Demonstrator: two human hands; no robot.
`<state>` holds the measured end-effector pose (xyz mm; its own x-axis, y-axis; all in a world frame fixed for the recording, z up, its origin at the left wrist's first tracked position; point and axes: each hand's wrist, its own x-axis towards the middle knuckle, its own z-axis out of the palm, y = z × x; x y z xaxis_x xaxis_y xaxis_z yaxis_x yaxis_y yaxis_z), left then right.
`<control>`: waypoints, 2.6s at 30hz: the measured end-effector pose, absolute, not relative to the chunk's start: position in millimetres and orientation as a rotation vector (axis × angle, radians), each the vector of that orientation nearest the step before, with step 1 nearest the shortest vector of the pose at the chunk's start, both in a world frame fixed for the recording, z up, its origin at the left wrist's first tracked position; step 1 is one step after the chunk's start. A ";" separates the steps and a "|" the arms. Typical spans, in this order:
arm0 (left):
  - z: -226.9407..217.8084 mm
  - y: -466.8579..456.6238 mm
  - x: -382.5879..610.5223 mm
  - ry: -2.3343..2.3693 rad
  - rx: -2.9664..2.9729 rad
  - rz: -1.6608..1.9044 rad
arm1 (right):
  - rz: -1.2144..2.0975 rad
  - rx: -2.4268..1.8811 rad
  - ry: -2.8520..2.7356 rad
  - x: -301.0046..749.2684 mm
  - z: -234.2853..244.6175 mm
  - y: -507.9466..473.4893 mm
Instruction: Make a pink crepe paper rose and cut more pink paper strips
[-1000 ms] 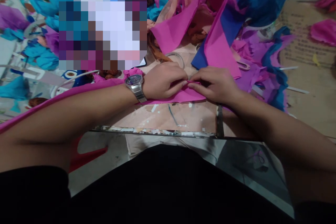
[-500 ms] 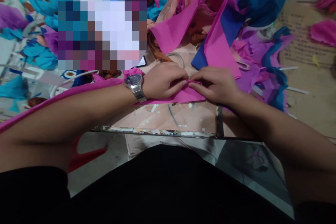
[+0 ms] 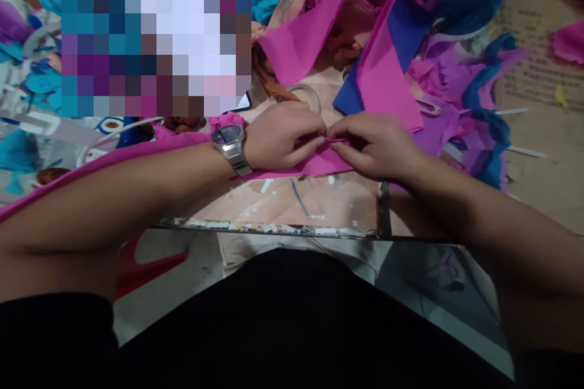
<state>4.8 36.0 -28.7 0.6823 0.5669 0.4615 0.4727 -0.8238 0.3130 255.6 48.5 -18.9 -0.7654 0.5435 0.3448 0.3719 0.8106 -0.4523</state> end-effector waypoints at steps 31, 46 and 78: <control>-31.4 38.1 2.3 0.802 2.777 0.669 | 0.560 -0.743 -2.730 254.4 -14.2 51.1; -21.3 37.4 4.2 0.807 2.797 0.529 | 0.569 -0.730 -2.719 257.2 -13.3 50.9; -20.0 39.1 2.4 0.792 2.894 0.401 | 0.529 -0.663 -2.747 257.6 -7.8 49.8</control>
